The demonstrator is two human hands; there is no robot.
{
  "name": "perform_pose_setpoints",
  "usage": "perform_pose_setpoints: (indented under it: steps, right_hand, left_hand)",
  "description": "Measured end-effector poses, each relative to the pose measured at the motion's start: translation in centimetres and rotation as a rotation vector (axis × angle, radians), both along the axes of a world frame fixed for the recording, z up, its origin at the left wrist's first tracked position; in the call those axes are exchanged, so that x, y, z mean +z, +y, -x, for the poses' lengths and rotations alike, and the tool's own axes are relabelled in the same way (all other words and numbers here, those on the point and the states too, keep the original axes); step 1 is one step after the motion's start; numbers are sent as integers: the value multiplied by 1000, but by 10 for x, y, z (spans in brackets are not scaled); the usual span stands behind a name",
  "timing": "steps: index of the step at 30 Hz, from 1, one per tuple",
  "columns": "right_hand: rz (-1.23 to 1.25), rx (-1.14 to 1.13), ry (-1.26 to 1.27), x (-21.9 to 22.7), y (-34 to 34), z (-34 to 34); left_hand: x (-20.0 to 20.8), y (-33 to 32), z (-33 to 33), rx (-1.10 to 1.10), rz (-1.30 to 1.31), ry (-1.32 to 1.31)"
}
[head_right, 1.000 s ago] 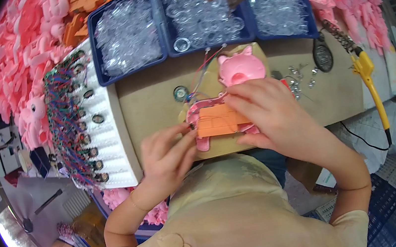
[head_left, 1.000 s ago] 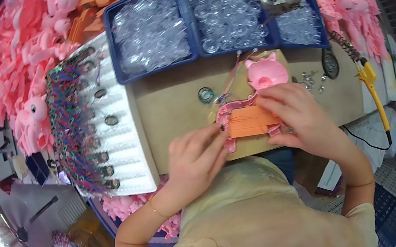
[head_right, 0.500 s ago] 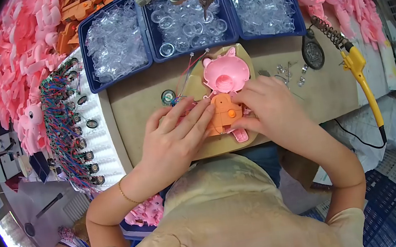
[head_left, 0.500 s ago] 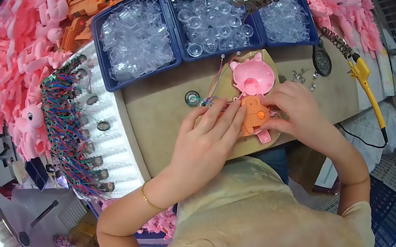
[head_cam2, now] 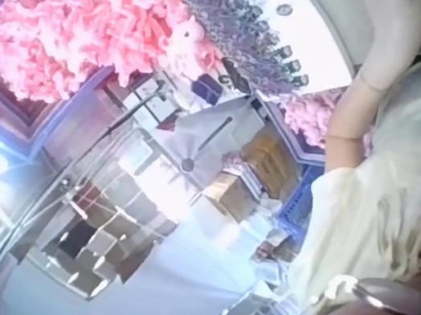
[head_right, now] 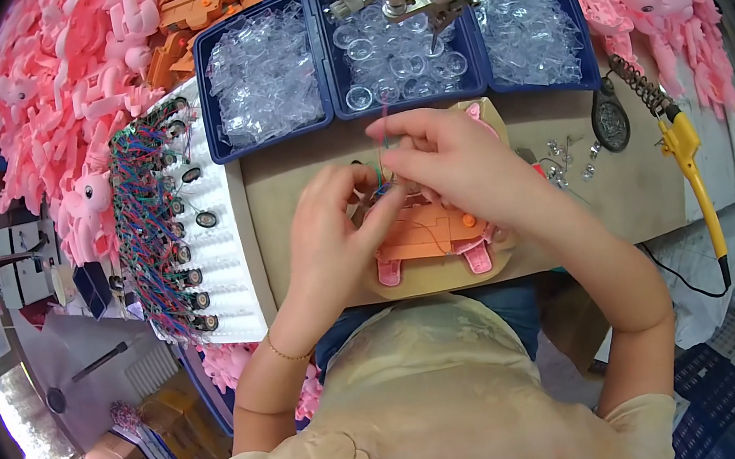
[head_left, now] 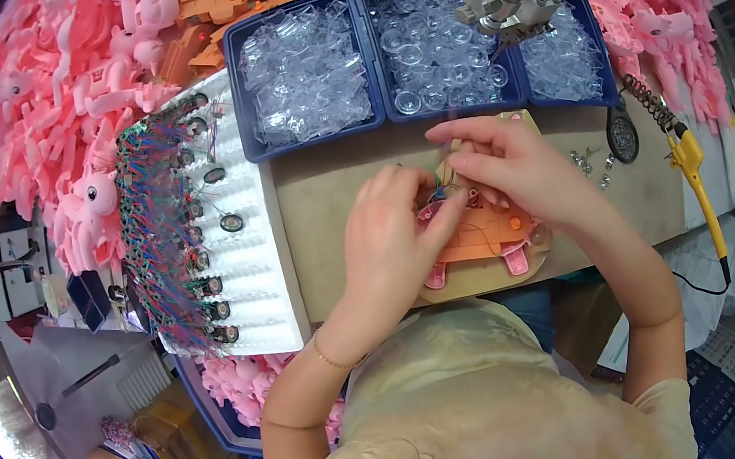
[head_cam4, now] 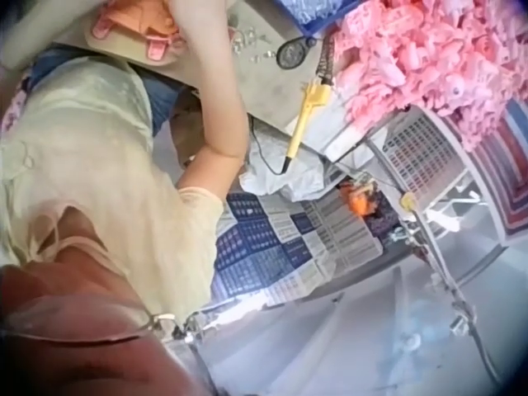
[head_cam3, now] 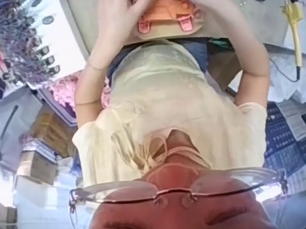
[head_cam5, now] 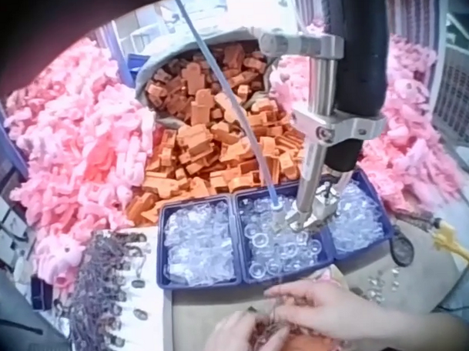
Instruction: Assembling plastic toy ponies using a pneumatic screwdriver and other hand tools in a factory setting.
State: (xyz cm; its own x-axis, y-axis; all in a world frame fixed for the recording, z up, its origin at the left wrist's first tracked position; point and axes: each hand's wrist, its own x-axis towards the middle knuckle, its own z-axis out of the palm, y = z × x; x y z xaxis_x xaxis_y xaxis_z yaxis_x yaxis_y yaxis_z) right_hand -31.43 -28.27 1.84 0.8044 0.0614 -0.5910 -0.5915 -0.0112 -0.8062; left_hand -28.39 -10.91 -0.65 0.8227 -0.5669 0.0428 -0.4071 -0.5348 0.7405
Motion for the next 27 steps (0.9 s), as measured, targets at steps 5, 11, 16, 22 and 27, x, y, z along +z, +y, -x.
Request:
perform_pose_setpoints:
  steps: [5,11,16,22,27]
  right_hand:
    - [645,253,-748,-5,-16,23]
    - [893,460,-967,-14,-10,4]
    - [1150,440,-1163,-9,-25,4]
    - [400,321,-4,24,-50,33]
    - [887,183,-794,-15,-41,49]
  left_hand:
    - [3,2,-7,-203,142,154]
    - [5,4,-12,-323,182,196]
    - [4,10,-11,-278,219,363]
    - [9,5,-11,-215,184,499]
    - [14,3,-6,-225,186,458]
